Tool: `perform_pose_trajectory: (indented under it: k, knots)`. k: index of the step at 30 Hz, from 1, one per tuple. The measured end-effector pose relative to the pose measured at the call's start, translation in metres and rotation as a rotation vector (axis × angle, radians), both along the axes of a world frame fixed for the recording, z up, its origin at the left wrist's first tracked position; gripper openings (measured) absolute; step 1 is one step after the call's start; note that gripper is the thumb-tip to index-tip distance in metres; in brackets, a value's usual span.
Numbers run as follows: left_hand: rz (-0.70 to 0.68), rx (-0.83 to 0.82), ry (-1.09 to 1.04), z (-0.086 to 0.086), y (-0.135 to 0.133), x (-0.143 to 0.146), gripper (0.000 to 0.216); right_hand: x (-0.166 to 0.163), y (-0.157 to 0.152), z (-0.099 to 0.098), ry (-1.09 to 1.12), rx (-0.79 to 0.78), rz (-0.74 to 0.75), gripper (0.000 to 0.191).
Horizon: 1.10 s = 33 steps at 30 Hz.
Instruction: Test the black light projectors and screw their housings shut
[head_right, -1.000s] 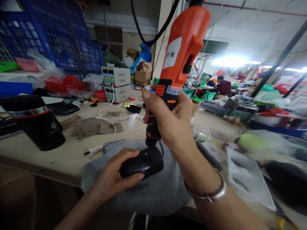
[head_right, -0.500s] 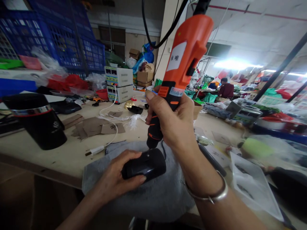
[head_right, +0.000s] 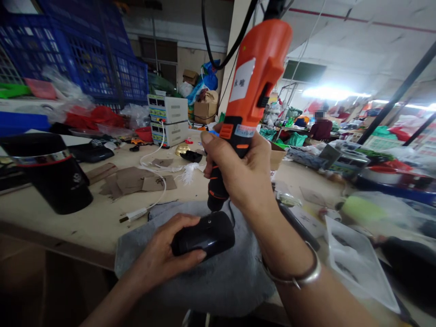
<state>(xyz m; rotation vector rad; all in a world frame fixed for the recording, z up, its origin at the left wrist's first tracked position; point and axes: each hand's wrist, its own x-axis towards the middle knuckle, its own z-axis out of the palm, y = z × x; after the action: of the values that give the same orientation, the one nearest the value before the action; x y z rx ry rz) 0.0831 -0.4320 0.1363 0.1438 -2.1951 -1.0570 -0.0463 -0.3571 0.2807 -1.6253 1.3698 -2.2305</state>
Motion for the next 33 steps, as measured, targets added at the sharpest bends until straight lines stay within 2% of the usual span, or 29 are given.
perform_pose_trajectory:
  k: [8,13,16,18,21,24,27,28,30,32,33]
  knots:
    - [0.000,-0.023,-0.023,0.003,0.001,-0.001,0.043,0.006,0.004,-0.002,0.028,0.066,-0.057,0.010]
    - [0.041,-0.005,-0.054,0.008,0.001,-0.004,0.041,0.005,0.001,-0.006,0.022,0.007,-0.117,0.009]
    - [0.059,0.032,-0.095,0.011,0.002,-0.003,0.038,0.002,0.000,-0.008,0.043,-0.003,-0.166,0.016]
    - [0.063,0.056,-0.125,0.013,0.003,-0.001,0.040,0.000,0.000,-0.007,0.002,-0.018,-0.162,0.012]
    - [0.044,0.084,-0.163,0.013,0.004,0.005,0.052,-0.004,0.000,0.000,-0.093,-0.009,-0.097,0.010]
    - [0.064,0.140,-0.202,0.012,0.007,0.012,0.067,-0.011,-0.007,0.007,-0.106,-0.050,-0.130,0.018]
    - [0.070,0.255,-0.177,0.011,0.009,0.019,0.061,-0.020,-0.017,0.006,-0.053,-0.111,-0.180,0.023]
    - [0.048,0.315,-0.143,0.012,0.009,0.022,0.059,-0.023,-0.017,0.003,-0.017,-0.069,-0.185,0.026]
    - [-0.025,0.467,-0.047,0.014,0.009,0.031,0.061,-0.028,-0.007,-0.004,0.076,0.112,-0.195,0.037]
    - [-0.092,0.631,0.077,0.019,0.010,0.041,0.071,-0.027,0.019,-0.012,0.157,0.334,-0.183,0.056]
    - [-0.115,0.695,0.136,0.022,0.011,0.046,0.075,-0.023,0.038,-0.014,0.182,0.431,-0.132,0.065]
